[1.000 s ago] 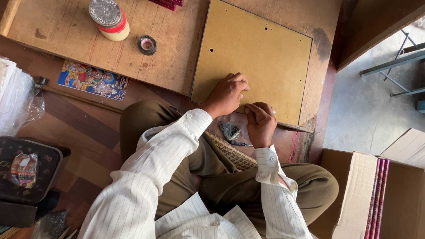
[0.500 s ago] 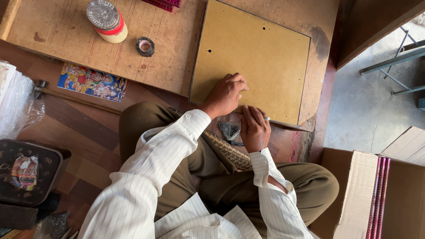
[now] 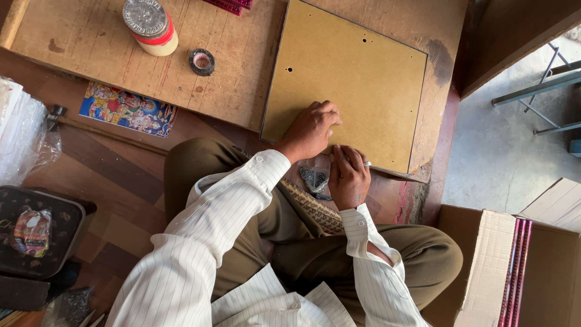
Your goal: The person wraps a picture frame in gold foil and sets it in a box, then places a white backing sheet into a black frame, fits a hardboard backing over it, and uses pliers to press fasteners into the frame to secure the backing.
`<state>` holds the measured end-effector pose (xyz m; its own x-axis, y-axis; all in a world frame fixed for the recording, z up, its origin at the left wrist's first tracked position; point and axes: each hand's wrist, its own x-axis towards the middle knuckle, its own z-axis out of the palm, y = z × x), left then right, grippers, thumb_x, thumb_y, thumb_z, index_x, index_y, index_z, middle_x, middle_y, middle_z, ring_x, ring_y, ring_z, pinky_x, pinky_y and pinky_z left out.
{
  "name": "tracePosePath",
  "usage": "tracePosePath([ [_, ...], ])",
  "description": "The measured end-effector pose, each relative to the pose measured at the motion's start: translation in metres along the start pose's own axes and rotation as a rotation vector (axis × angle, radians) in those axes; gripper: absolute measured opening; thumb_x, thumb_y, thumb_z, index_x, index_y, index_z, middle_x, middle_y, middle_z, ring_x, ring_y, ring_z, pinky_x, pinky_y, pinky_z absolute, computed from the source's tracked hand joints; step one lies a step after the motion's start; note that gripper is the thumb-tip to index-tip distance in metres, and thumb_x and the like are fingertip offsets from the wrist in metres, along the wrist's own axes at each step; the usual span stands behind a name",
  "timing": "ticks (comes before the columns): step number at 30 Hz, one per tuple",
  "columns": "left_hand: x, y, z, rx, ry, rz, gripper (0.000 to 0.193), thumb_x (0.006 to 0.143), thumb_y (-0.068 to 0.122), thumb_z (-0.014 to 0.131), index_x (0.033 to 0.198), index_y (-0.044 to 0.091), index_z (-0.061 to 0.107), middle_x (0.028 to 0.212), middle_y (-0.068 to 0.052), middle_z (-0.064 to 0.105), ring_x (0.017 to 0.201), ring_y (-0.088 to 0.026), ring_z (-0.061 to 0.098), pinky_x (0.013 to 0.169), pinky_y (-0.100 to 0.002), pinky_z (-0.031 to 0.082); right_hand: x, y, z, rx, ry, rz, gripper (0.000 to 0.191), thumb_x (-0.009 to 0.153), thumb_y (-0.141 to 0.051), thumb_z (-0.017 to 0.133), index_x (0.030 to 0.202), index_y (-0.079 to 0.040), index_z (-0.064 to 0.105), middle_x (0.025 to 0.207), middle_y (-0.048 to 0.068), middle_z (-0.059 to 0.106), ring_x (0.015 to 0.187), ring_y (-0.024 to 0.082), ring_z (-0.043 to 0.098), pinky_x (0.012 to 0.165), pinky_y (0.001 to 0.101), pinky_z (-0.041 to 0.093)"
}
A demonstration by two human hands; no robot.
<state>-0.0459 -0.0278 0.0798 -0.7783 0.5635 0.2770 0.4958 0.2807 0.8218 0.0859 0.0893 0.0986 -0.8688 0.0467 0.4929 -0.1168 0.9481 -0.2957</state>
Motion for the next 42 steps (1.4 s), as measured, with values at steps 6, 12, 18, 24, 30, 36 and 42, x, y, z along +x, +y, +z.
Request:
tracePosePath([
  [6, 0.001, -0.001, 0.001, 0.004, 0.004, 0.005, 0.022, 0.082, -0.006, 0.069, 0.103, 0.001, 0.073, 0.116, -0.007, 0.066, 0.112, -0.029, 0.061, 0.099, -0.04, 0.05, 0.003, 0.007, 0.007, 0.152, 0.105, 0.171, 0.016, 0.093, -0.007, 0.076, 0.108, -0.005, 0.079, 0.11, 0.009, 0.075, 0.101, 0.025, 0.07, 0.088, 0.0367, 0.056],
  [12, 0.001, -0.002, 0.002, -0.006, 0.004, 0.009, 0.023, 0.082, -0.007, 0.068, 0.103, 0.002, 0.073, 0.117, -0.008, 0.066, 0.112, -0.03, 0.061, 0.099, -0.04, 0.051, 0.009, 0.013, 0.009, 0.218, 0.058, 0.273, 0.013, 0.088, -0.005, 0.077, 0.101, -0.007, 0.08, 0.103, 0.009, 0.074, 0.096, 0.025, 0.07, 0.085, 0.0365, 0.056],
  [18, 0.0, -0.005, 0.003, 0.004, 0.026, 0.032, 0.022, 0.082, -0.007, 0.068, 0.102, 0.001, 0.072, 0.116, -0.008, 0.066, 0.112, -0.031, 0.061, 0.099, -0.041, 0.05, 0.018, 0.023, 0.006, 0.177, -0.058, 0.186, 0.013, 0.084, -0.002, 0.077, 0.097, -0.006, 0.078, 0.101, 0.012, 0.071, 0.094, 0.031, 0.067, 0.084, 0.041, 0.052],
  [24, 0.0, -0.005, 0.004, -0.014, 0.024, 0.027, 0.024, 0.08, -0.007, 0.067, 0.102, 0.002, 0.072, 0.116, -0.008, 0.066, 0.109, -0.031, 0.061, 0.098, -0.041, 0.05, 0.023, 0.027, 0.003, 0.215, -0.091, 0.213, 0.01, 0.088, -0.003, 0.075, 0.098, -0.005, 0.076, 0.104, 0.012, 0.071, 0.093, 0.029, 0.068, 0.083, 0.0403, 0.054],
  [30, 0.0, -0.005, 0.004, -0.006, 0.025, 0.029, 0.022, 0.081, -0.007, 0.067, 0.101, 0.001, 0.072, 0.116, -0.008, 0.066, 0.11, -0.03, 0.061, 0.098, -0.04, 0.051, 0.023, 0.019, 0.001, 0.199, -0.061, 0.212, 0.01, 0.086, -0.007, 0.079, 0.096, -0.007, 0.078, 0.1, 0.01, 0.072, 0.089, 0.028, 0.069, 0.08, 0.0394, 0.054],
  [36, 0.0, -0.005, 0.003, -0.006, 0.03, 0.03, 0.022, 0.081, -0.007, 0.067, 0.101, 0.001, 0.072, 0.115, -0.008, 0.066, 0.109, -0.031, 0.061, 0.097, -0.041, 0.051, 0.022, 0.016, 0.003, 0.088, -0.082, 0.08, 0.007, 0.087, -0.004, 0.075, 0.094, -0.007, 0.074, 0.098, 0.01, 0.071, 0.092, 0.031, 0.067, 0.081, 0.0427, 0.051],
  [42, -0.001, -0.005, 0.003, -0.009, 0.043, 0.041, 0.024, 0.08, -0.008, 0.066, 0.101, 0.001, 0.072, 0.115, -0.009, 0.066, 0.109, -0.031, 0.061, 0.097, -0.041, 0.051, 0.02, 0.017, 0.01, 0.137, -0.008, 0.133, 0.007, 0.09, -0.003, 0.073, 0.096, -0.005, 0.071, 0.097, 0.01, 0.067, 0.092, 0.031, 0.064, 0.082, 0.0427, 0.05],
])
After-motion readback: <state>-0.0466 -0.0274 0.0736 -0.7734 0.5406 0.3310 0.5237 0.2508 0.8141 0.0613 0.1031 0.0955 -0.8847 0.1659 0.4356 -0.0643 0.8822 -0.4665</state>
